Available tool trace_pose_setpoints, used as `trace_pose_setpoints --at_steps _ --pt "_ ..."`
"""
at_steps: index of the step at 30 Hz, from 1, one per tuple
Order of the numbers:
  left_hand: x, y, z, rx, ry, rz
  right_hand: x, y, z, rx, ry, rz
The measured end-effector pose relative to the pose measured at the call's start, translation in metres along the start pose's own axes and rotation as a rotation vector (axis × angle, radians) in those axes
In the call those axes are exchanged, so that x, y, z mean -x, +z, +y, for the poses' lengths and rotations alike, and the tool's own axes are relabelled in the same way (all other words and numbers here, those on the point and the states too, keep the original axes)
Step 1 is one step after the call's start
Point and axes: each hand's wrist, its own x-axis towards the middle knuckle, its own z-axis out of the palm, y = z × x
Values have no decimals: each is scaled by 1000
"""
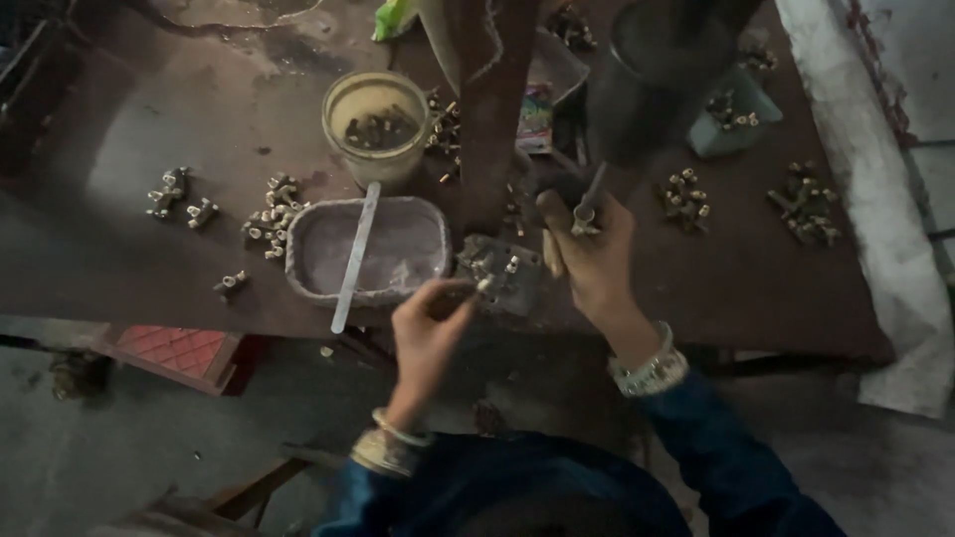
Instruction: The person picks up small brass fittings from the workbench one at a time and holds each under a bench drill press to drill or tap it. Finished pieces are dropped into a cup on the bench while rejects or raw pieces remain scattered on the table.
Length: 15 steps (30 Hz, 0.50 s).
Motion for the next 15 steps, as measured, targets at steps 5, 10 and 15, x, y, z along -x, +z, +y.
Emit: trace_pose_setpoints --at_steps 5,10,15 --pt "23 28 -2 -298 199 109 0 21 -35 -18 125 82" --pt "20 39 -8 -424 306 130 -1 2 1 -83 66 -8" --pt "7 50 -18 -542 330 58 -9 3 -5 -29 125 5"
